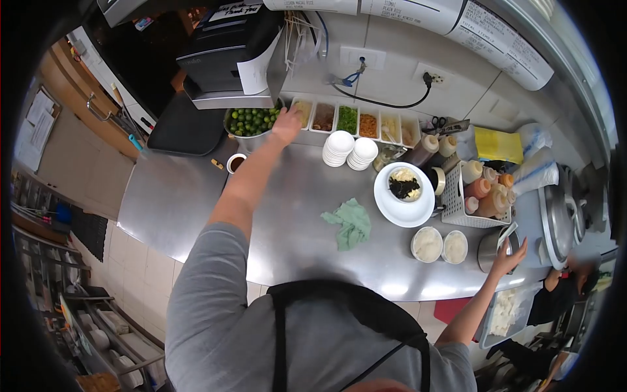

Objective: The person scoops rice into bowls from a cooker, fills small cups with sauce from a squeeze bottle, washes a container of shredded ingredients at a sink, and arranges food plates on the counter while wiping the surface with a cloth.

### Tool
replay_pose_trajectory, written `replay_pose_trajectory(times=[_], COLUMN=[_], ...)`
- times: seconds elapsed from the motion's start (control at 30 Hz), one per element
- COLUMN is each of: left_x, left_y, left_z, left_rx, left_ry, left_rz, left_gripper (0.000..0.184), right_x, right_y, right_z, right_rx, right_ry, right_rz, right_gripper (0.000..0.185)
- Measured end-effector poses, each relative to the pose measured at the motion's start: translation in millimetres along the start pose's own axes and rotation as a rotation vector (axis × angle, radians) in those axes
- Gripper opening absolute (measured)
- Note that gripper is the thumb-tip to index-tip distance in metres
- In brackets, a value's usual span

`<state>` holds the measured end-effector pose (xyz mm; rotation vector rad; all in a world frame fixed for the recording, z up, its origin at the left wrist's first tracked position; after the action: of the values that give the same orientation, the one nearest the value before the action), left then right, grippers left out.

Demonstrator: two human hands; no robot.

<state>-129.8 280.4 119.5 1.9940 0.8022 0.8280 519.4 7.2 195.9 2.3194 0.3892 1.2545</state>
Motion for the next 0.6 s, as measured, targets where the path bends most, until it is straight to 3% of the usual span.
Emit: replay_pose_trajectory(times=[0.1, 0.33, 0.43, 0.57, 0.6], left_x=[0, -2, -8, -12, -14], left_y=[17, 18, 28, 51, 59], left_z=[-4, 2, 1, -6, -6], left_rx=[-0.020, 0.042, 0.030, -0.063, -0.081], left_ry=[-0.104, -0.208, -0.164, -0.088, -0.080], left_rz=[0.011, -0.104, 0.009, -0.017, 0.035], left_gripper=[0.016, 0.019, 0.020, 0.021, 0.020], right_x=[-8, -23, -26, -28, -31], right_y=[16, 19, 19, 23, 21], right_z=[23, 28, 2, -37, -55], right_rx=[-0.036, -0.098, -0.072, -0.053, 0.072], right_ry=[-0.068, -0.089, 0.004, 0.061, 0.033], right_rz=[-0.005, -0.040, -0.027, 0.002, -0.042], right_gripper=[0.052, 0.045, 0.039, 0.036, 0.034])
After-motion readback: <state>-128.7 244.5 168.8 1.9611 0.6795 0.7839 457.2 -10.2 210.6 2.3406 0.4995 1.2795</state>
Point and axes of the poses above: each hand's wrist, its own x-axis towards the middle knuckle, its own y-axis out of the back of the hand, z = x × y, the point moved 5 cm from there along x, towards the middle knuckle, and after that the axes turned 9 degrees about -y, right-handed, at the moved point
